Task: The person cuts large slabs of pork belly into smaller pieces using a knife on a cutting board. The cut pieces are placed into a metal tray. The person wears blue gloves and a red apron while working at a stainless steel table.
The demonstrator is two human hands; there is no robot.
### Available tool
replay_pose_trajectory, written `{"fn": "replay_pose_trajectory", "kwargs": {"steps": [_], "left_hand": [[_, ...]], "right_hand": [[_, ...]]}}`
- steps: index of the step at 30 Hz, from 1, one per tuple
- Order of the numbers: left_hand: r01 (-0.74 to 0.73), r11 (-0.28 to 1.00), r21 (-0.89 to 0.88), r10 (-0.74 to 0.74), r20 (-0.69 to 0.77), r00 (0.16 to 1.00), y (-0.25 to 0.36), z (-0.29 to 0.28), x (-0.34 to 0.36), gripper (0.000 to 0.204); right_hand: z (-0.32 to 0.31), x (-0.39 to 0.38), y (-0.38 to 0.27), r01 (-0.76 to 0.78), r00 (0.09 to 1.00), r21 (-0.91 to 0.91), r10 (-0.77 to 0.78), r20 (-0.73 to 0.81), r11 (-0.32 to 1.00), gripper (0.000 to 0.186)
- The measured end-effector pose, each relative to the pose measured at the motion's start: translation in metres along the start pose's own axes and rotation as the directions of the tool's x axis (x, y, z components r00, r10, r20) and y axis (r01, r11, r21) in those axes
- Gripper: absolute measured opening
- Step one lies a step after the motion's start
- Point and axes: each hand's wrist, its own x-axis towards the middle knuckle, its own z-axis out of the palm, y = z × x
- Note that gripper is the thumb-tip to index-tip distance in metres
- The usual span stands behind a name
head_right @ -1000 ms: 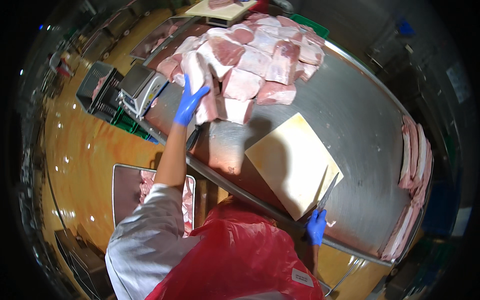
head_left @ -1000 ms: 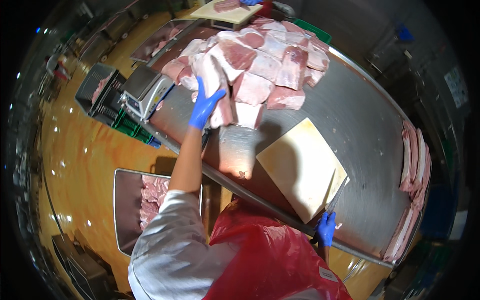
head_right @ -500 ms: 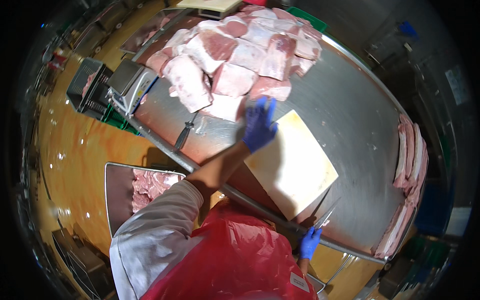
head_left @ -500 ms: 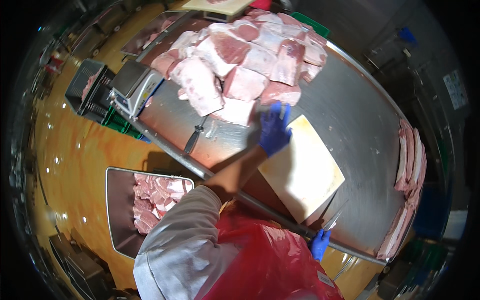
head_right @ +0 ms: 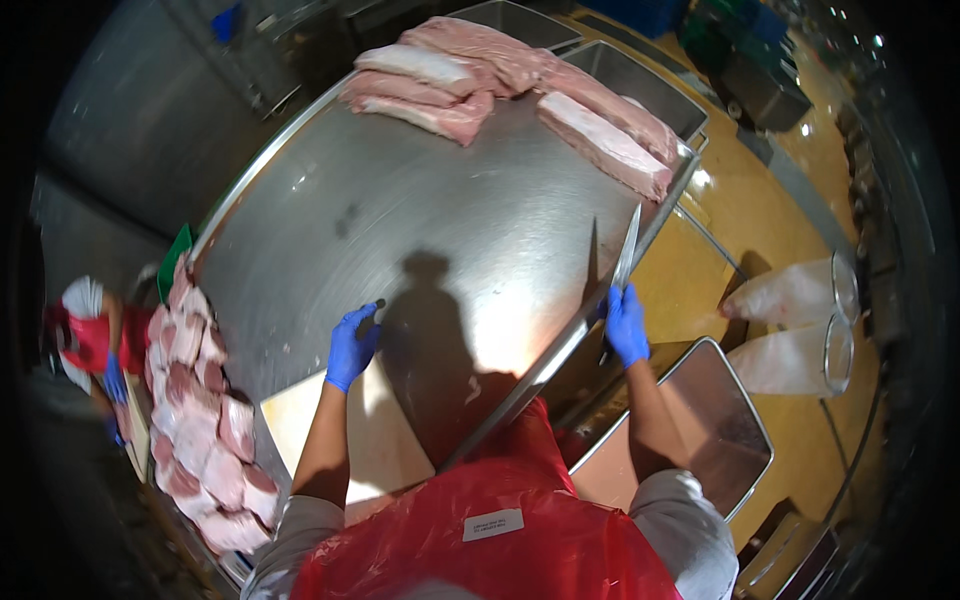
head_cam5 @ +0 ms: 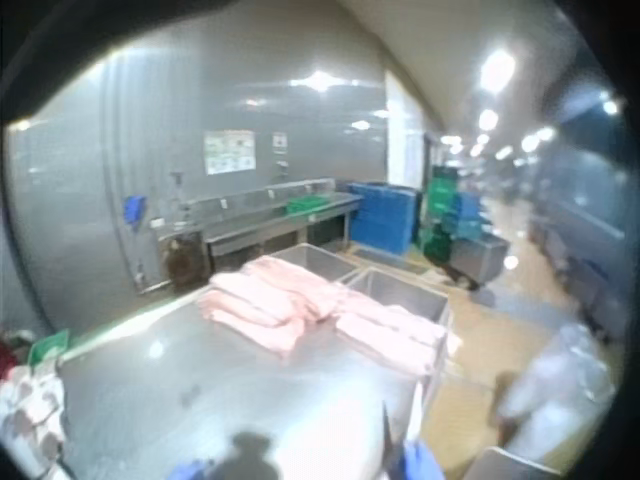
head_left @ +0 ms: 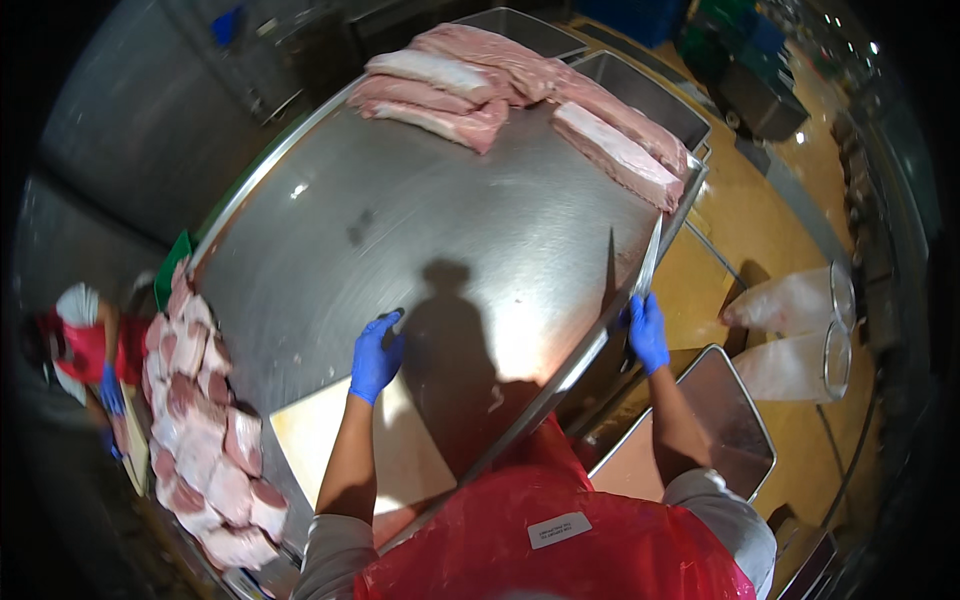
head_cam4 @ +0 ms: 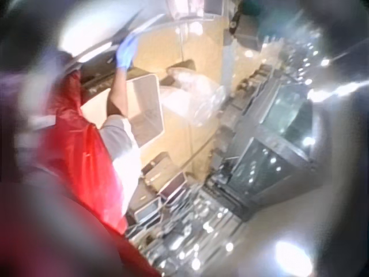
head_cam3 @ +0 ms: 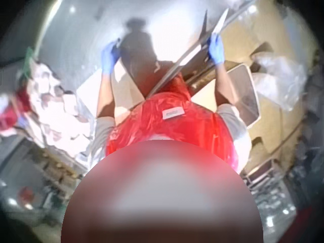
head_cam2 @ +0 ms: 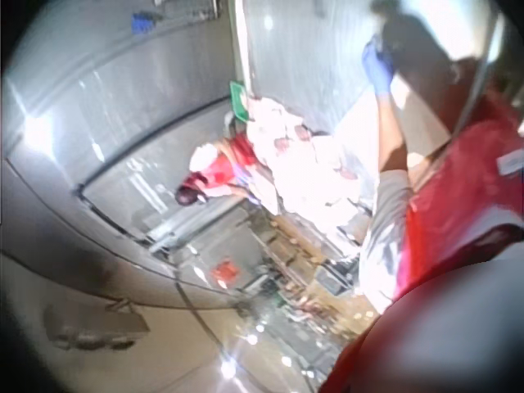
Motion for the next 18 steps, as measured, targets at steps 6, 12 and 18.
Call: {"fn": "replay_pose_trajectory", "kwargs": {"steps": [6, 12, 18], "left_hand": [[-0.073, 0.995, -0.069, 0.083, 0.159, 0.984, 0.064, 0.092, 0.095, 0.041], [-0.024, 0.994, -0.107, 0.058, 0.327, 0.943, 0.101, 0.154, 0.151, 0.042], [0.200, 0.932, -0.301, -0.089, 0.346, 0.934, 0.111, 0.218, 0.208, 0.056]], "right_hand": [[-0.052, 0.265, 0.047, 0.259, 0.957, -0.295, -0.286, -0.050, 0.920, 0.037], [-0.062, 0.453, 0.064, 0.106, 0.971, -0.141, -0.072, 0.228, 0.984, 0.046], [-0.033, 0.429, 0.064, 0.097, 0.952, 0.011, -0.096, 0.290, 0.995, 0.038]]}}
